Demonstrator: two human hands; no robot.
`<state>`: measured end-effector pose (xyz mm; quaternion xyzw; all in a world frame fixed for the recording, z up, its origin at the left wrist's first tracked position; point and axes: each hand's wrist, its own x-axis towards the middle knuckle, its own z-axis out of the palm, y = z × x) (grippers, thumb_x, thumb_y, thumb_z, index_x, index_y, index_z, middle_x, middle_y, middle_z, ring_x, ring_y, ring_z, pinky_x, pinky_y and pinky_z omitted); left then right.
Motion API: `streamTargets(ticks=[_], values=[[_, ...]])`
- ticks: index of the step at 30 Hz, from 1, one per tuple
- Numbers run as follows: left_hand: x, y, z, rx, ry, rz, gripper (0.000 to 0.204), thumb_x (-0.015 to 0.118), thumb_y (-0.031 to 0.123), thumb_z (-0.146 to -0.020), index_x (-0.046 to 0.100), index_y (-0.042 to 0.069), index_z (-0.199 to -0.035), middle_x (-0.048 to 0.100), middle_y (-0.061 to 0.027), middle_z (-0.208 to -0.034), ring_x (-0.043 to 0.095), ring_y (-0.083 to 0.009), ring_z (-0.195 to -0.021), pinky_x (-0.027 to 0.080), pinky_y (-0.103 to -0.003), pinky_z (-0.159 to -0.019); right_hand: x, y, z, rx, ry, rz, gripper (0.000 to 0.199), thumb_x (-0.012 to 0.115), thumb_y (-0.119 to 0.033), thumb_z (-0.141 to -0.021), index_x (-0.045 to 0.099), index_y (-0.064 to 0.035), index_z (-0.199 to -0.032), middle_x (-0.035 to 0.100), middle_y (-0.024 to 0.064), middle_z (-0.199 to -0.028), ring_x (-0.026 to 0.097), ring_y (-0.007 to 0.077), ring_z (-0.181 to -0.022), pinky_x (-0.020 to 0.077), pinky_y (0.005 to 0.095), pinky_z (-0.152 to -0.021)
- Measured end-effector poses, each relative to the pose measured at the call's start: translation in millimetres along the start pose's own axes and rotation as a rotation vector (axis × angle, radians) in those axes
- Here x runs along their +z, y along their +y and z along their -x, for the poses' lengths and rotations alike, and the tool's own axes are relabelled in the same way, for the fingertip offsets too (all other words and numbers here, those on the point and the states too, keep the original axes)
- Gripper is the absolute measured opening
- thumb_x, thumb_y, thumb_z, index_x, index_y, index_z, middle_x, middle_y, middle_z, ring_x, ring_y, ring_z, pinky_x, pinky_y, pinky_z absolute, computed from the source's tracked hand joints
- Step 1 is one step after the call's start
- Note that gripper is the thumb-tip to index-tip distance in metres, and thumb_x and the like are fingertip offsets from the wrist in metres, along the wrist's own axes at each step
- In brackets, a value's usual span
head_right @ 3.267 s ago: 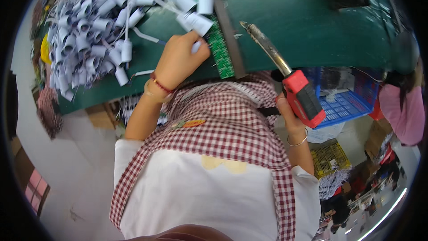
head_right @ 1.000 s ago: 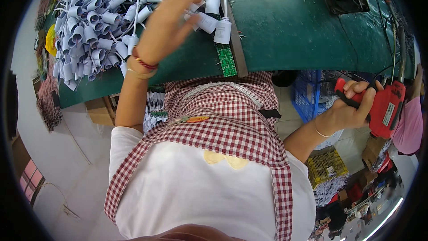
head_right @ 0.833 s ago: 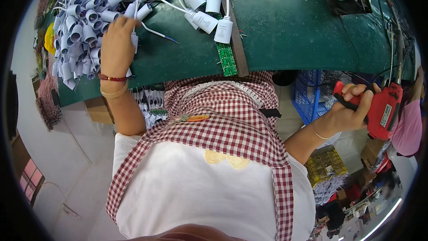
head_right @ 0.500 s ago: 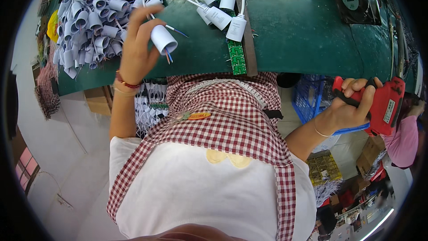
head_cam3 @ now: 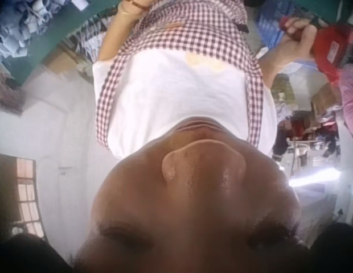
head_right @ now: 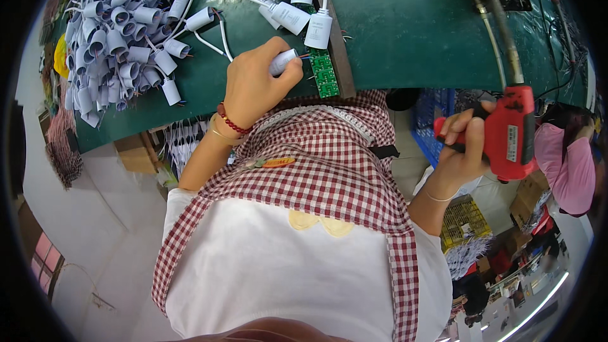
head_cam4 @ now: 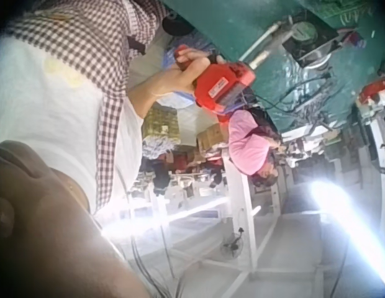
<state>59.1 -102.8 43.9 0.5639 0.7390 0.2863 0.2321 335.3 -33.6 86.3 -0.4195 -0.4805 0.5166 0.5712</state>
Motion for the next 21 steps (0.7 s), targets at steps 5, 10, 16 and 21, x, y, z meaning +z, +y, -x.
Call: streamTargets(ticks=[5,10,16,21], values=[[0,8,-1,-0.103,-0.034,-0.034,0.016,0.061,0.024,-0.076,0.064,0.009,-0.079,0.061,-0.0141,-0.061,0.06,-0.0326,-0.056,0.047,-0.039,-0.052,-1,2,22,0.105,-0.058,0.04,0.027,0.053,-0.005,-0.085,0.045,0.0047,-0.11,0.049,0.0085,-0.063,0.042,0.0108,-0.047,0.0397,0.0262,-0.047],[1,9,0,-0.135,-0.082,-0.084,0.017,0.059,0.026,-0.078,0.065,0.009,-0.079,0.061,-0.0138,-0.062,0.06,-0.0324,-0.056,0.047,-0.039,-0.053,-16,8,43,0.213,-0.234,0.074,0.031,0.055,-0.009,-0.087,0.045,0.003,-0.115,0.049,0.0065,-0.063,0.041,0.0104,-0.048,0.0394,0.0268,-0.049],[-1,6,3,0.013,-0.089,0.007,0.019,0.056,0.026,-0.086,0.062,0.009,-0.094,0.063,-0.0125,-0.081,0.06,-0.0291,-0.064,0.046,-0.036,-0.058,-23,14,52,0.286,-0.352,0.118,0.034,0.057,-0.013,-0.087,0.045,0.0031,-0.114,0.049,0.0059,-0.062,0.043,0.0105,-0.049,0.0395,0.0263,-0.049],[-5,5,7,-0.017,-0.114,0.108,0.018,0.057,0.023,-0.086,0.063,0.008,-0.093,0.062,-0.0109,-0.079,0.058,-0.0252,-0.06,0.045,-0.033,-0.057,-20,12,52,0.294,-0.321,0.03,0.033,0.054,-0.002,-0.086,0.046,0.0042,-0.118,0.049,0.006,-0.064,0.043,0.0119,-0.052,0.0392,0.0268,-0.053]])
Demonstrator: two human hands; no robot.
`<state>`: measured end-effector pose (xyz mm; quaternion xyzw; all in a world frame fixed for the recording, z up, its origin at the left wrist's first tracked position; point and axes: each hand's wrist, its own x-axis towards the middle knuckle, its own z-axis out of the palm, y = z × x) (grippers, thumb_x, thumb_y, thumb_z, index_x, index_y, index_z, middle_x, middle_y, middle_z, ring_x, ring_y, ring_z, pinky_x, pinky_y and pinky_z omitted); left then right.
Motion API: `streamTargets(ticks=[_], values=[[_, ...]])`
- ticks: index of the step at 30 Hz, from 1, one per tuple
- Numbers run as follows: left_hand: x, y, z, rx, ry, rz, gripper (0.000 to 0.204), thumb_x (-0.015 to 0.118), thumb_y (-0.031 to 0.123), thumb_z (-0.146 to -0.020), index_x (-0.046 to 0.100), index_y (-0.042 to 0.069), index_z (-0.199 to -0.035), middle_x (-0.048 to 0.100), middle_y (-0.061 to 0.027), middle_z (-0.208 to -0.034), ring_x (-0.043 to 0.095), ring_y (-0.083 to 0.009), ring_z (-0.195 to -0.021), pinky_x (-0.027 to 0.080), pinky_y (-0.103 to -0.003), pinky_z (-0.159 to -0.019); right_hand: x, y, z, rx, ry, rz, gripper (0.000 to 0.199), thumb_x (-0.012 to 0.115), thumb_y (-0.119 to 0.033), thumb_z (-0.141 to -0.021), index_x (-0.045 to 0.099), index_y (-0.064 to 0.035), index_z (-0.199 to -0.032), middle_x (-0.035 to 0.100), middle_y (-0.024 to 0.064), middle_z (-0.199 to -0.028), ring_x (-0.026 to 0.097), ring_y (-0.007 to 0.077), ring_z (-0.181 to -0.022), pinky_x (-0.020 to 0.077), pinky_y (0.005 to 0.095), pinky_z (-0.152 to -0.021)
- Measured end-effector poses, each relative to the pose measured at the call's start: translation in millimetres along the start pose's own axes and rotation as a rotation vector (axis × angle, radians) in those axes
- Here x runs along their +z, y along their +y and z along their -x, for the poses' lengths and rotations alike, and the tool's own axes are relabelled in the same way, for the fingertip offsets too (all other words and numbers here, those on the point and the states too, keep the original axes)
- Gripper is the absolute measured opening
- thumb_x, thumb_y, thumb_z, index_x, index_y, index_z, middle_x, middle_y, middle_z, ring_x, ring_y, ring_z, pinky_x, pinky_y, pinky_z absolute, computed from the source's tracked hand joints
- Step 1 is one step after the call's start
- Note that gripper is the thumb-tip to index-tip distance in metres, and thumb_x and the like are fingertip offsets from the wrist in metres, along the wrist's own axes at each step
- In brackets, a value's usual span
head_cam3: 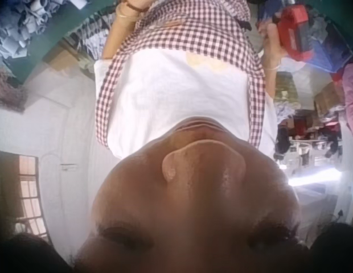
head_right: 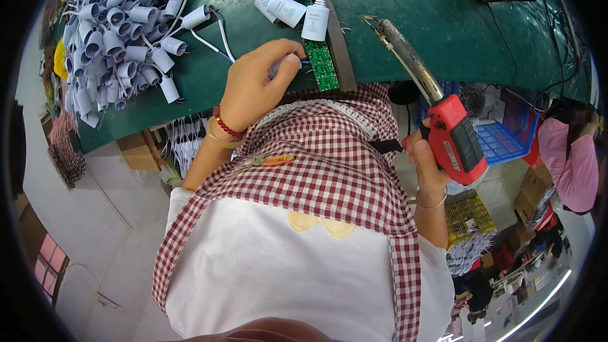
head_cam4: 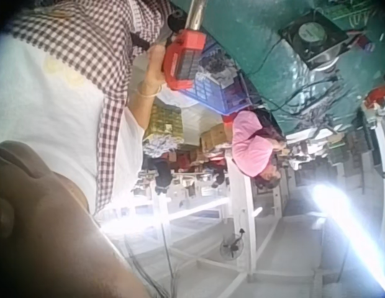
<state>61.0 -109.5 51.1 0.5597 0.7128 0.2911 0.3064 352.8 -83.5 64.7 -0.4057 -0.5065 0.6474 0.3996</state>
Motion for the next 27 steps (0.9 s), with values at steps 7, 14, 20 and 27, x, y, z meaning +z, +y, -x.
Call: streamTargets(ticks=[7,14,20,27], values=[[5,-2,-3,-0.019,0.032,0.07,0.013,0.062,0.018,-0.081,0.063,0.006,-0.085,0.062,-0.0095,-0.076,0.058,-0.0239,-0.06,0.044,-0.031,-0.056,0,7,4,0.023,-0.051,0.015,0.034,0.054,-0.002,-0.086,0.046,0.0035,-0.119,0.05,0.0057,-0.065,0.043,0.011,-0.052,0.0396,0.0262,-0.053],[12,1,3,0.135,0.113,-0.161,0.01,0.067,0.013,-0.078,0.063,0.009,-0.086,0.055,-0.0075,-0.076,0.057,-0.0246,-0.059,0.046,-0.033,-0.054,0,12,5,0.064,-0.031,0.021,0.034,0.055,0.0,-0.086,0.047,0.0034,-0.119,0.051,0.0052,-0.066,0.045,0.0097,-0.053,0.0383,0.0231,-0.051],[16,0,6,0.193,0.168,-0.206,0.008,0.066,0.011,-0.077,0.063,0.008,-0.084,0.055,-0.0023,-0.082,0.057,-0.0225,-0.058,0.046,-0.033,-0.053,-5,15,9,0.15,-0.054,0.091,0.033,0.055,-0.009,-0.089,0.045,0.0001,-0.119,0.049,0.0063,-0.068,0.044,0.0117,-0.056,0.0389,0.0291,-0.055],[14,3,-4,0.026,0.176,-0.031,0.007,0.061,0.012,-0.074,0.062,0.005,-0.075,0.057,-0.0062,-0.077,0.058,-0.0263,-0.061,0.046,-0.034,-0.056,-8,20,12,0.156,-0.099,0.168,0.035,0.056,-0.008,-0.087,0.046,-0.0002,-0.12,0.051,0.0054,-0.068,0.043,0.0115,-0.056,0.0391,0.0281,-0.057]])
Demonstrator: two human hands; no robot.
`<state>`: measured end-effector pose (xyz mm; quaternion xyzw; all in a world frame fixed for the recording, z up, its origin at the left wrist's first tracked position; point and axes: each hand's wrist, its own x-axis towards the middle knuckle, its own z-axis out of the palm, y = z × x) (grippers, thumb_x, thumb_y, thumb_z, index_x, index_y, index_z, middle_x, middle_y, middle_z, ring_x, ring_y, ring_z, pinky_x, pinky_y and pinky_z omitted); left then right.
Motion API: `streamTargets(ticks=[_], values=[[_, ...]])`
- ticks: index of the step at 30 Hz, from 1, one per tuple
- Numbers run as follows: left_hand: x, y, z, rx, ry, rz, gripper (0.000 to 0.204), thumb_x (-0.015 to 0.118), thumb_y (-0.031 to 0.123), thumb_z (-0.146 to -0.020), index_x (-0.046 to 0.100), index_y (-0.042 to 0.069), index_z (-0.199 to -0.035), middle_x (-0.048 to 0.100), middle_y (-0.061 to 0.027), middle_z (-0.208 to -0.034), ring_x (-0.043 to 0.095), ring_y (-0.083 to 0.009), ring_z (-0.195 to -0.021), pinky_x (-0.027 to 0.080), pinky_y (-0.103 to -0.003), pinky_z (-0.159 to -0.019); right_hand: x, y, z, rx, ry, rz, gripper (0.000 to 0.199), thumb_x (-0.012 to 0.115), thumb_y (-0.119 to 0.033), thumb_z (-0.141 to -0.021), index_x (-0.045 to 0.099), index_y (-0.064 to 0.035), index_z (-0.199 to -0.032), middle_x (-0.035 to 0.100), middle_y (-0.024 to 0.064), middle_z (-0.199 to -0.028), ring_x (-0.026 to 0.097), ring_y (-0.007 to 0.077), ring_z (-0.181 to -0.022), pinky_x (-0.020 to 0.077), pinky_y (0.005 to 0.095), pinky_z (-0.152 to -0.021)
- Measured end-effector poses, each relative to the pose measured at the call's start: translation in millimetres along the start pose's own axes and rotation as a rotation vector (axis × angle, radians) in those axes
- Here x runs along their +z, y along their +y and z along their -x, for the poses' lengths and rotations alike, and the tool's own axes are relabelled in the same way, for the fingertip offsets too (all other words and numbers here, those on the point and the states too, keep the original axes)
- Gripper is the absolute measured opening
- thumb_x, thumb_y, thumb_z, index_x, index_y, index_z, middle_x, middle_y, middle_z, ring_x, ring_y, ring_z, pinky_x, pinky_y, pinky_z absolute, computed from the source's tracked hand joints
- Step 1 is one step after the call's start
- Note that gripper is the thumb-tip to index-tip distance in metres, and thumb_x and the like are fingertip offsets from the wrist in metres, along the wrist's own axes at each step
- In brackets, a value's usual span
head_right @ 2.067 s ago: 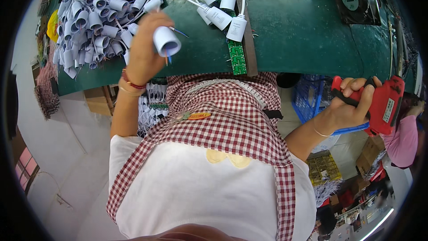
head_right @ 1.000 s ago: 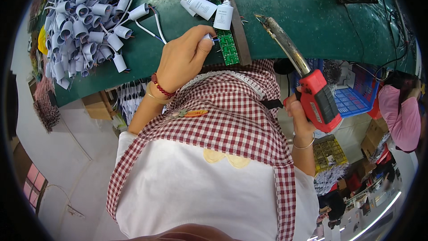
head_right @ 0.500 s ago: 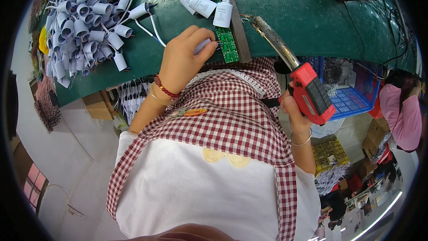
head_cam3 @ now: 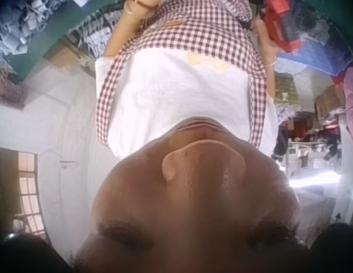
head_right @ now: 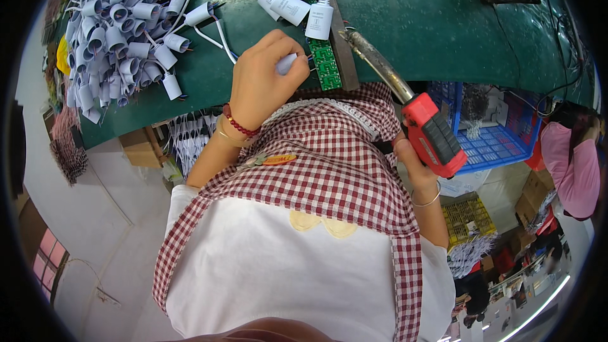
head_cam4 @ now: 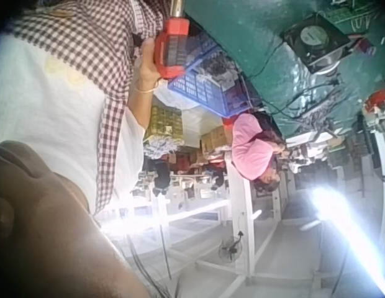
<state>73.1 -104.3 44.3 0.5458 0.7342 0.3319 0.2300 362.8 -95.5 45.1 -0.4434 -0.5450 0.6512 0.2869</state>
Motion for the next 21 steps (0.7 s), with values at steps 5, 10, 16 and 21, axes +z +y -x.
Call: streamTargets(ticks=[5,10,16,21], values=[[-2,-1,-9,-0.087,-0.134,-0.095,0.014,0.059,0.017,-0.073,0.062,0.003,-0.073,0.059,-0.011,-0.075,0.058,-0.0339,-0.068,0.046,-0.039,-0.06,1,1,2,0.044,0.011,-0.025,0.019,0.061,0.003,-0.081,0.058,0.0033,-0.1,0.059,0.0052,-0.077,0.053,0.0112,-0.066,0.0436,0.0252,-0.06],[-2,-4,-15,-0.065,-0.174,-0.104,0.015,0.059,0.018,-0.072,0.064,0.004,-0.073,0.06,-0.0118,-0.076,0.059,-0.0344,-0.069,0.046,-0.041,-0.061,4,3,2,0.175,0.045,0.051,0.017,0.066,0.003,-0.077,0.061,0.002,-0.094,0.06,0.0051,-0.079,0.055,0.0116,-0.067,0.0451,0.0255,-0.062],[-9,-3,-25,-0.028,-0.279,-0.178,0.018,0.058,0.02,-0.072,0.065,0.003,-0.072,0.061,-0.0136,-0.076,0.059,-0.0353,-0.072,0.046,-0.042,-0.065,8,1,-9,-0.021,-0.02,0.212,0.011,0.069,0.0,-0.072,0.063,0.0,-0.081,0.062,0.0056,-0.078,0.057,0.0126,-0.064,0.0455,0.0258,-0.059],[-11,-5,-29,-0.049,-0.345,-0.163,0.021,0.058,0.021,-0.072,0.065,0.002,-0.074,0.062,-0.0142,-0.077,0.059,-0.0357,-0.075,0.047,-0.042,-0.067,2,9,-10,-0.067,-0.104,0.472,0.017,0.07,-0.001,-0.067,0.063,-0.0011,-0.082,0.06,0.0085,-0.075,0.059,0.0177,-0.062,0.045,0.0275,-0.057]])
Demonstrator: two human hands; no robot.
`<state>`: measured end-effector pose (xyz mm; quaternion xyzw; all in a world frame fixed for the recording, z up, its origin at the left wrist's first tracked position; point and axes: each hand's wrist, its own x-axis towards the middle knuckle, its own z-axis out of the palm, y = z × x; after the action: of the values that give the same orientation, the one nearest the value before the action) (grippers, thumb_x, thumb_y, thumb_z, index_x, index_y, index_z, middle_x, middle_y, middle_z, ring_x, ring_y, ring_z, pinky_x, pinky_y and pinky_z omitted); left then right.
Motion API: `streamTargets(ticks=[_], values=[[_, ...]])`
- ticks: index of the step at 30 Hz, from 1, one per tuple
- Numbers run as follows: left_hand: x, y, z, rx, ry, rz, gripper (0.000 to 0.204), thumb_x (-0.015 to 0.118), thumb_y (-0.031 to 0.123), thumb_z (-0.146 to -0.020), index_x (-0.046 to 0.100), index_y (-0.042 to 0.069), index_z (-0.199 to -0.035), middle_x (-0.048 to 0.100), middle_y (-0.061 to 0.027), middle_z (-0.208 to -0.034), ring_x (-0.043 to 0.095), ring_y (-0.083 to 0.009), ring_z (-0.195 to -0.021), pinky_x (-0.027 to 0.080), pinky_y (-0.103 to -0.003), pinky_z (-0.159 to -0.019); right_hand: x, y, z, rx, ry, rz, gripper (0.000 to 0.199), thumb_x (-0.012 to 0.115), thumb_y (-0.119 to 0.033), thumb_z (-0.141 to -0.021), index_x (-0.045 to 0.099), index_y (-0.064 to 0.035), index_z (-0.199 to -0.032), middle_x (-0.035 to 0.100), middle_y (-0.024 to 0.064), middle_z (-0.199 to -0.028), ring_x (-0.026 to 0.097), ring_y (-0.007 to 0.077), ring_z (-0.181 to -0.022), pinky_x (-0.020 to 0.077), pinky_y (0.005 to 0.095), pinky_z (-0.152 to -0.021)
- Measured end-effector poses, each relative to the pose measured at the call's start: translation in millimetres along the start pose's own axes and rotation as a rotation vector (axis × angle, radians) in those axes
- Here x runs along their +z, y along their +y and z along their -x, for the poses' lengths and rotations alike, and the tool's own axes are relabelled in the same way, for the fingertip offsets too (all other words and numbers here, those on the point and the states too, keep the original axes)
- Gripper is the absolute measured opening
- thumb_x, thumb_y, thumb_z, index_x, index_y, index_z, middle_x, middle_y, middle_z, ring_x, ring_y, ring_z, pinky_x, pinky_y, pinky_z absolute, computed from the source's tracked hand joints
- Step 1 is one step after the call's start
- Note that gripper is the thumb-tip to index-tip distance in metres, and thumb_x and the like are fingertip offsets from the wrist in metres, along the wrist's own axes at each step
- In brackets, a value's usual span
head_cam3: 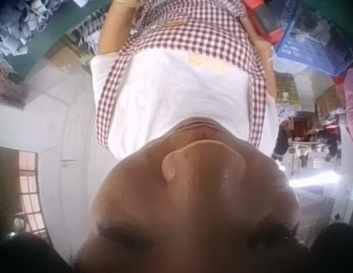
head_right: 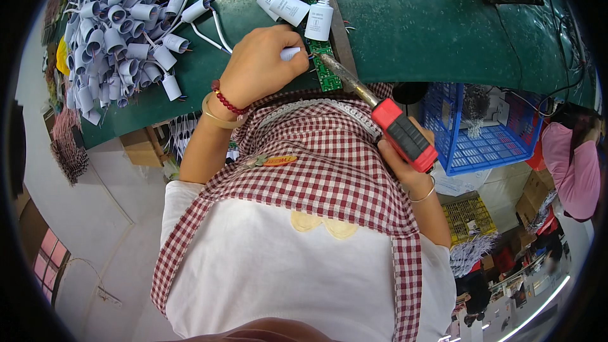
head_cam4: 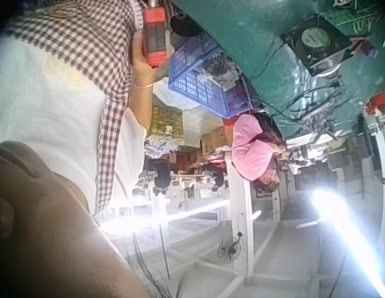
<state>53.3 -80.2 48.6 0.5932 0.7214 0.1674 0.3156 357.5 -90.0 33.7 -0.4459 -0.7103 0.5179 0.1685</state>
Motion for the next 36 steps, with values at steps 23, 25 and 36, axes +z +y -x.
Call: streamTargets(ticks=[23,25,36], values=[[4,-4,2,0.022,0.03,0.029,0.021,0.058,0.021,-0.073,0.065,0.001,-0.075,0.062,-0.0137,-0.079,0.059,-0.0359,-0.073,0.046,-0.041,-0.066,7,4,12,0.018,0.137,-0.155,0.014,0.068,-0.002,-0.068,0.062,0.0002,-0.081,0.059,0.0092,-0.074,0.057,0.0202,-0.059,0.0428,0.0292,-0.054],[4,-3,2,0.024,0.031,0.032,0.021,0.058,0.021,-0.073,0.065,0.001,-0.075,0.061,-0.0138,-0.078,0.058,-0.0359,-0.072,0.046,-0.041,-0.065,5,6,13,0.076,0.136,-0.206,0.013,0.067,-0.001,-0.07,0.062,0.0006,-0.082,0.06,0.0091,-0.074,0.058,0.0201,-0.061,0.0435,0.0292,-0.055],[7,-4,4,0.047,0.071,0.006,0.021,0.058,0.022,-0.073,0.066,0.002,-0.069,0.061,-0.0112,-0.073,0.06,-0.0331,-0.07,0.048,-0.043,-0.062,6,0,6,-0.056,0.141,-0.156,0.014,0.066,0.001,-0.069,0.063,0.0004,-0.082,0.059,0.0089,-0.074,0.058,0.0203,-0.061,0.044,0.0294,-0.057]])
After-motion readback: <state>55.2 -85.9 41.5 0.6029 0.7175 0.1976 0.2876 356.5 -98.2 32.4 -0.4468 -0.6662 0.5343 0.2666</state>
